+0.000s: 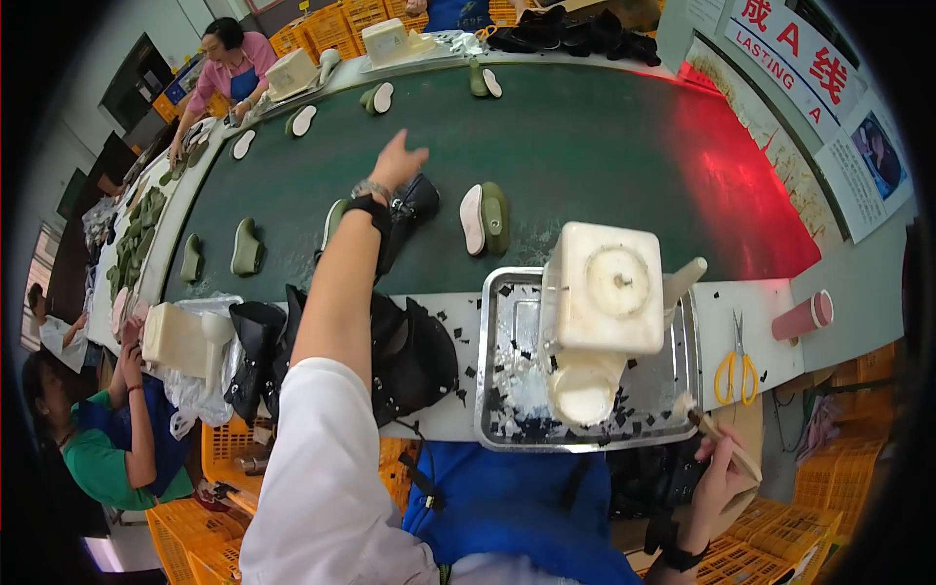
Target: Applying adhesive to shoe components using a brush and trimming excess material with scissors.
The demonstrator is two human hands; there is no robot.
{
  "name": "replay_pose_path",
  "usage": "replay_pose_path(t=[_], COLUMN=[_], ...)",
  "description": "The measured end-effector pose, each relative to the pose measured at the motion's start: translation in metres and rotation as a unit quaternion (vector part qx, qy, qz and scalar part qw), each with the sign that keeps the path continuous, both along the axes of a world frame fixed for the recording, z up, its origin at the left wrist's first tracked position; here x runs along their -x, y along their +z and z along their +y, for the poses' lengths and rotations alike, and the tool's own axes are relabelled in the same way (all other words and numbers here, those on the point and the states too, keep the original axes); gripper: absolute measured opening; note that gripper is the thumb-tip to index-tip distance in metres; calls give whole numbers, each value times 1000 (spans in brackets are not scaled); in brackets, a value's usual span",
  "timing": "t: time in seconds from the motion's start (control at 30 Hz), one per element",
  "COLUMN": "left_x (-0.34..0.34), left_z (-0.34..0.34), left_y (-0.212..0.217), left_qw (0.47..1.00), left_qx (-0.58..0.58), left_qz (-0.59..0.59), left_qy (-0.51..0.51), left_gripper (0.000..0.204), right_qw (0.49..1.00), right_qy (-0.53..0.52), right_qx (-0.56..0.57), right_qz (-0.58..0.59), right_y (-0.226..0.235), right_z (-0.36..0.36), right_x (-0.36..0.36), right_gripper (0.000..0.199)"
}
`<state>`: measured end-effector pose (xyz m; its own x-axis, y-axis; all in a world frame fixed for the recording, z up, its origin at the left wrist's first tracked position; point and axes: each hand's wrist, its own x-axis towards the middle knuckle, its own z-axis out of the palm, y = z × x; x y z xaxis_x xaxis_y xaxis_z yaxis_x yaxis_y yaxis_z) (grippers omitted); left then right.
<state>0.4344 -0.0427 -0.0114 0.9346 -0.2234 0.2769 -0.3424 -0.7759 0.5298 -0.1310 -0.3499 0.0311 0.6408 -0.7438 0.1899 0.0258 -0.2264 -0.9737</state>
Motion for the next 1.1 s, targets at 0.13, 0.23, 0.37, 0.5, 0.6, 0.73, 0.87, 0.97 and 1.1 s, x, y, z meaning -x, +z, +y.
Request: replay_pose_path(t=[0.13, 0.23, 0.37, 0.5, 0.6, 0.73, 0.87, 0.97, 1.1], left_x=[109, 176, 271, 328, 348, 357, 369, 356, 363], left_z=[-60, -62, -62, -71, -74, -64, -55, -54, -39], left_y=[143, 196, 228, 227, 220, 213, 207, 202, 183], left_qw=[848, 741, 592, 589, 614, 662, 777, 740, 804], left_qx=[483, 593, 660, 634, 615, 578, 458, 340, 419], left_qz=[178, 216, 205, 128, 82, -27, -213, -419, -227], left_qy=[-123, -230, -415, -483, -488, -476, -375, -401, -356], left_gripper=[52, 45, 45, 45, 47, 45, 44, 45, 41], right_qw=[979, 974, 929, 896, 866, 844, 856, 872, 904], right_qy=[135, 178, 302, 442, 487, 499, 497, 481, 413], right_qx=[143, 134, 200, -3, -105, -192, -137, -66, -110], right_qz=[-51, -36, -74, -55, -41, -42, -30, 59, -17], right_y=[27, 43, 53, 48, 35, 37, 41, 36, 19], right_z=[12, 32, 70, 129, 169, 199, 202, 203, 196], right_x=[-14, -25, -53, -78, -92, -94, -86, -90, -105], right_gripper=[11, 4, 8, 33, 40, 31, 31, 30, 27])
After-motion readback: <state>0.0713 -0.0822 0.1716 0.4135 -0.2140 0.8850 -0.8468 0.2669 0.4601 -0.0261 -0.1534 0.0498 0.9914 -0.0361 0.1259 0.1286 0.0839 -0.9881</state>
